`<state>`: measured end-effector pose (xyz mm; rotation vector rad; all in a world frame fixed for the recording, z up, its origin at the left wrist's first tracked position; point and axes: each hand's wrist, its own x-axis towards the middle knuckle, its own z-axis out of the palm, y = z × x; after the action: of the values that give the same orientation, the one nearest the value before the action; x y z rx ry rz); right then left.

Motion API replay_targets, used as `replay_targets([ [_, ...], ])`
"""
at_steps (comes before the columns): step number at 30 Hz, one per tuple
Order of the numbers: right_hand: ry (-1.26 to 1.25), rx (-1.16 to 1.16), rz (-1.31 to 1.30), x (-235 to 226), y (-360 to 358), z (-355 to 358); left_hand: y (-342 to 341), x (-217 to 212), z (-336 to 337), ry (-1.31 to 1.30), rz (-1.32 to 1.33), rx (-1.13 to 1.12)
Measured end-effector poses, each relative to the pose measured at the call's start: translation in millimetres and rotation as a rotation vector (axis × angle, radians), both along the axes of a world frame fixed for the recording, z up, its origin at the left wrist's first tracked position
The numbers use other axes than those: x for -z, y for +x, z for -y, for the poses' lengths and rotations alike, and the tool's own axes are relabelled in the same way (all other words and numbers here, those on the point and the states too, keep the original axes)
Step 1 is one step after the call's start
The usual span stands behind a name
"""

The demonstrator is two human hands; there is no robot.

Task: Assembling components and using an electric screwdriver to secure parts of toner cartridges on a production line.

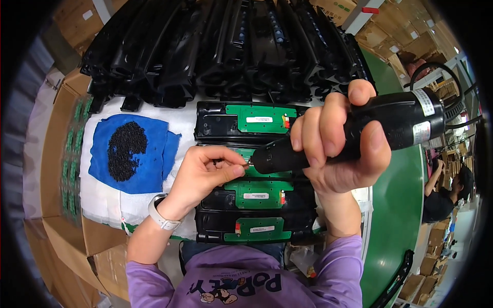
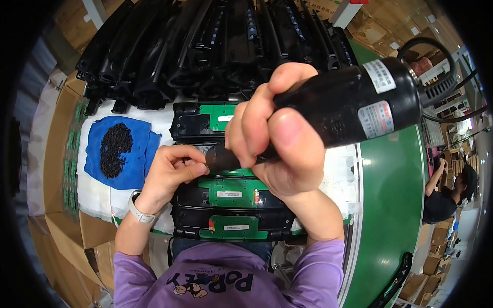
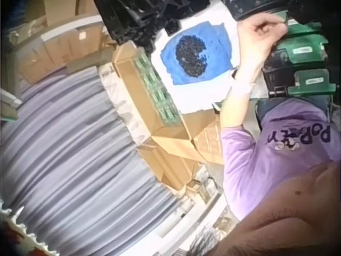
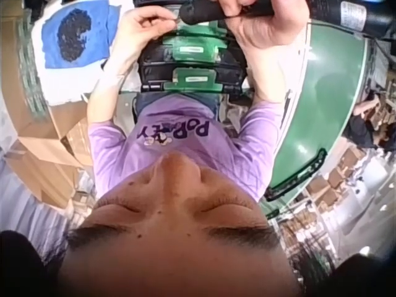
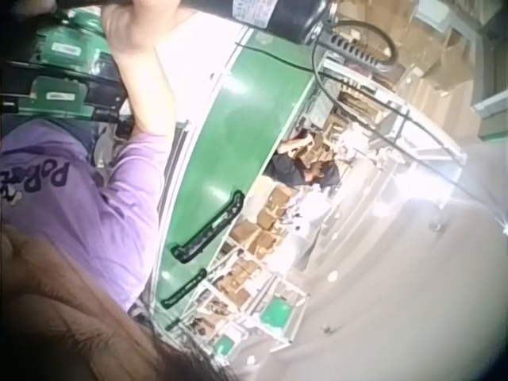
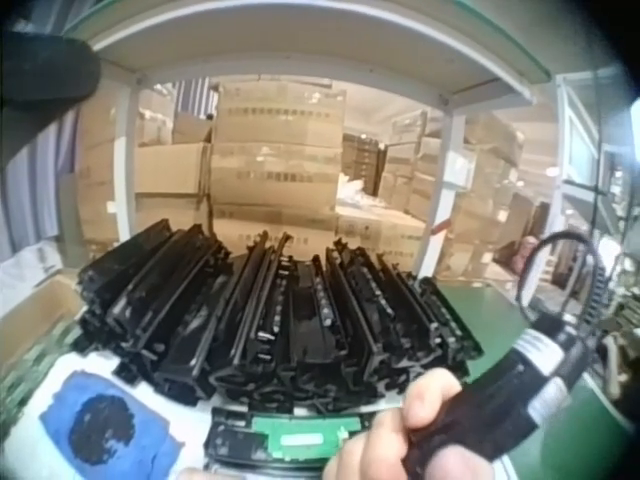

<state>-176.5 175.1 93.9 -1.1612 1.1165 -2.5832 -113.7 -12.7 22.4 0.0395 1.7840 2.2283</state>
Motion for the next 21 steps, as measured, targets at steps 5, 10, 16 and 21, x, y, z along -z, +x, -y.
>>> replay_targets([
  [5, -0.108, 0.047, 0.157, 6.4, -9.4, -0.4, -2.5, 6.5, -2.5, 0.077, 0.038, -0.038],
  [10, 0.358, 0.091, 0.067, 23.2, -2.2, 5.0, -11.9, 17.6, 2.6, 0.261, -0.016, -0.214],
  [16, 0.359, -0.003, 0.048, 34.2, 2.7, 18.2, -11.8, 11.8, 2.3, 0.211, -0.015, -0.243],
  [21, 0.355, 0.037, 0.051, 35.7, 3.5, 17.8, -11.5, 12.5, -1.8, 0.24, 0.03, -0.232],
])
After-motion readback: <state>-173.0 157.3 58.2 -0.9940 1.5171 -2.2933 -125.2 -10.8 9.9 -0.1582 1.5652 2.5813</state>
